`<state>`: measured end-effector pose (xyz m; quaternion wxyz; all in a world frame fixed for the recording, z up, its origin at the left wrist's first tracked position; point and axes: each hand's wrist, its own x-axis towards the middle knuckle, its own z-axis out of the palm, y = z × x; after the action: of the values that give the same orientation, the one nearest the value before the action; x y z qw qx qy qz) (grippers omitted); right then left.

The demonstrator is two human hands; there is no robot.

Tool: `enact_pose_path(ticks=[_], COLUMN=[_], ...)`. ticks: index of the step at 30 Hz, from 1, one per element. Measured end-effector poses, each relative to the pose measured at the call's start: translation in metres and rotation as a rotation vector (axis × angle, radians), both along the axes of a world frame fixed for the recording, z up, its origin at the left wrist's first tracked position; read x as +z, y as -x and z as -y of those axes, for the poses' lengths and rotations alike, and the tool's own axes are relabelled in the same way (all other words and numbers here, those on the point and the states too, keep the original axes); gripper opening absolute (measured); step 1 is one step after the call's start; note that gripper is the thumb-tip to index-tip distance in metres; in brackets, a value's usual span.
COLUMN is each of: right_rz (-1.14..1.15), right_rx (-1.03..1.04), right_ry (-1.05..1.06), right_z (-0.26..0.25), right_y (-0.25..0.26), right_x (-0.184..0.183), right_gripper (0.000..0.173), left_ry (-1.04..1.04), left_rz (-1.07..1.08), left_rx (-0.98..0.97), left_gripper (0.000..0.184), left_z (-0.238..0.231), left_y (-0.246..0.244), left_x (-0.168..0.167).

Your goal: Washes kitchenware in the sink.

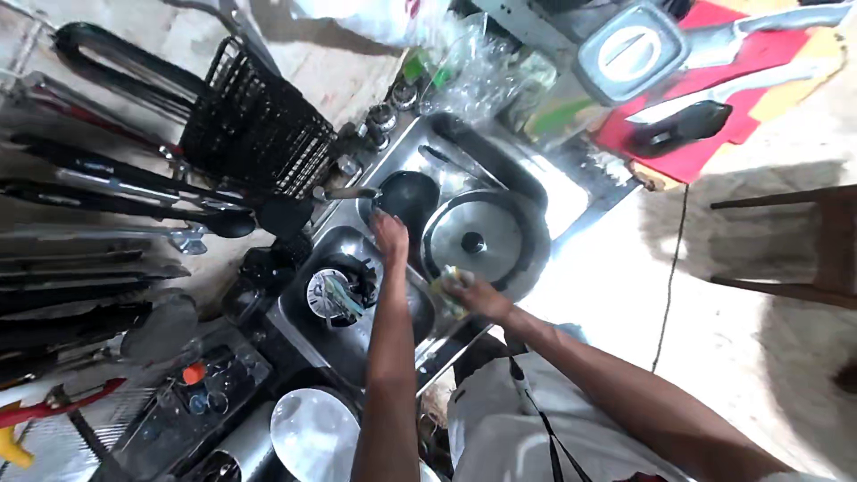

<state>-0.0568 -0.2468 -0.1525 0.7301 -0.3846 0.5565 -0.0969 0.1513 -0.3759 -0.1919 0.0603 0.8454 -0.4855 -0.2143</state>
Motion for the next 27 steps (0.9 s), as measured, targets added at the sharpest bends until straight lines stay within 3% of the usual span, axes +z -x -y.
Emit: enact_pose_path(ticks=[4, 8, 14, 17, 22, 27], right_rz=[-0.002, -0.010, 0.025, 0.015, -0.004, -0.034], right_rx=[-0.026, -0.013, -0.046, -0.029, -0.012, 0.014], right_ry=[0.016, 0.036, 0.014, 0.015, 0.011, 0.029], right_z=[0.006, 0.009, 0.013, 0.015, 0.018, 0.022], right_y=[0.029, 0.052, 0.067, 0.067, 0.067, 0.071], right_x=[0.004, 0.002, 0.000, -0.004, -0.002, -0.003], right_gripper=[0.054, 0.053, 0.053, 0.054, 0.054, 0.055], left_ry=[-0.226, -0.313, -0.342, -0.334, -0.226, -0.209], left_rz=[0.168, 0.255, 0.367, 0.341, 0.281, 0.259], left_rx=[0.032, 0.058, 0.030, 0.090, 0.155, 0.171], left_gripper=[0.069, 0.081, 0.057, 0.056, 0.038, 0.043], left_z=[0.043, 0.057, 0.059, 0.062, 0.062, 0.064], left_y=[-0.001, -0.004, -0.008, -0.007, -0.007, -0.010], left_x=[-0.025, -0.042, -0.058, -0.057, -0.054, -0.049])
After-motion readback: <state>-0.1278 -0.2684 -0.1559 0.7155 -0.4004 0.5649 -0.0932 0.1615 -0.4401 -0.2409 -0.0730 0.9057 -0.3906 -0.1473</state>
